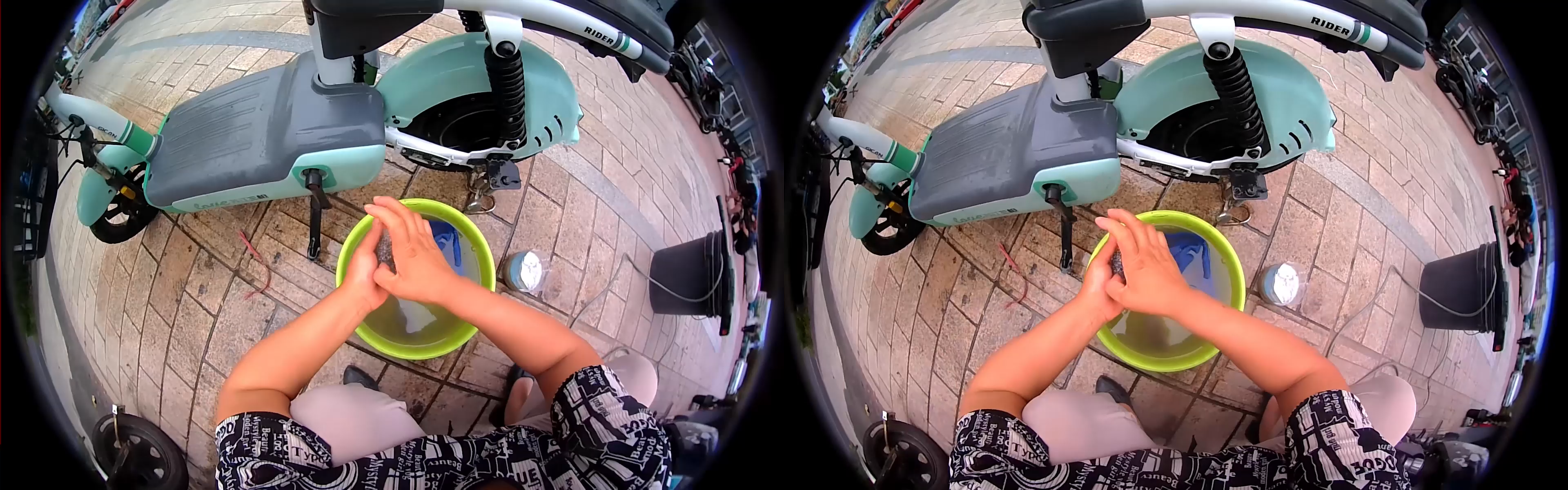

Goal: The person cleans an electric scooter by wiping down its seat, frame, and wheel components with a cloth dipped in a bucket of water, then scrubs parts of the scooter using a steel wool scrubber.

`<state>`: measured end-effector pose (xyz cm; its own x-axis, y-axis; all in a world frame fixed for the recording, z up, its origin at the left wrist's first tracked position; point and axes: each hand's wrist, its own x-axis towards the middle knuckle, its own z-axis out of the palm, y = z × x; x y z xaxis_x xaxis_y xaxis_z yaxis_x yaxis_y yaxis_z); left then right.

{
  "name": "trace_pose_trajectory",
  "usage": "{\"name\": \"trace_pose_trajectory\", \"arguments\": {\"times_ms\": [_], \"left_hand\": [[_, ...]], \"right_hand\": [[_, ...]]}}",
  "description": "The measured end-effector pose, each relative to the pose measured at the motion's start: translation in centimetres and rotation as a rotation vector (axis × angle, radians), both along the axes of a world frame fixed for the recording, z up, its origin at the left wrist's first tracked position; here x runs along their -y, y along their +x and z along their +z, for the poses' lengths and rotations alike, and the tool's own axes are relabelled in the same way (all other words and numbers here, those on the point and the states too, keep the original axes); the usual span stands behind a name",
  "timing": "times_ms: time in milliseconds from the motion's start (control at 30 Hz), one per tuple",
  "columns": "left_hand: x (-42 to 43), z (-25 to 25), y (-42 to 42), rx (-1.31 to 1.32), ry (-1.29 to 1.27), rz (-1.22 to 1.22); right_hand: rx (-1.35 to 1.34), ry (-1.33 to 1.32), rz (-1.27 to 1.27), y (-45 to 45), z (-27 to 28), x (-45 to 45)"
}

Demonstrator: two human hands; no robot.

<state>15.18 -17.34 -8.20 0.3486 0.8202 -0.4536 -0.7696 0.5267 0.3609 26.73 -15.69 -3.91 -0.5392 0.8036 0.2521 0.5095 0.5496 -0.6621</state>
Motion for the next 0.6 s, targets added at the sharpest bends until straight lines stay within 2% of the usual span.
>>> {"name": "trace_pose_trajectory", "arguments": {"times_ms": [33,100,167,200,233,267,333,400,433,500,567,600], "left_hand": [[-0.1,-0.4,-0.9,0.101,0.010,-0.027],[0.0,-1.3,-1.3,0.074,0.008,-0.043],[0.0,-2.5,-1.0,0.077,-0.061,-0.039],[-0.4,-4.9,-1.0,0.097,-0.011,-0.122],[-0.4,-2.3,-0.7,0.096,-0.142,-0.125],[-0.5,-1.8,-0.5,0.086,-0.147,-0.119],[-0.6,-1.1,-0.3,0.082,-0.140,-0.120],[-0.6,-0.3,0.0,0.331,-0.166,-0.277],[-0.6,0.8,0.3,0.319,-0.157,-0.290],[-1.4,-0.7,0.0,0.377,-0.011,-0.343],[-1.8,-1.5,-0.7,0.289,0.060,-0.386],[-1.8,-1.7,-1.1,-0.070,0.174,-0.294]], "right_hand": [[0.014,0.011,-0.008,-0.1,0.1,0.4],[-0.118,0.077,0.014,-0.3,0.1,1.2],[-0.014,0.166,0.027,0.3,0.1,1.6],[0.055,0.203,0.020,0.7,0.4,1.8],[0.124,0.239,0.011,1.2,0.5,2.0],[0.225,0.215,-0.004,1.7,0.7,2.4],[0.215,0.152,-0.041,2.8,-0.6,3.0],[0.112,-0.047,-0.095,3.6,-1.8,2.8],[0.133,0.050,-0.133,3.9,-2.0,2.3],[0.090,0.158,-0.064,4.3,-1.9,0.4],[0.056,0.139,-0.018,3.7,-0.8,-2.4],[0.056,0.234,-0.052,3.3,0.5,-4.4]]}}
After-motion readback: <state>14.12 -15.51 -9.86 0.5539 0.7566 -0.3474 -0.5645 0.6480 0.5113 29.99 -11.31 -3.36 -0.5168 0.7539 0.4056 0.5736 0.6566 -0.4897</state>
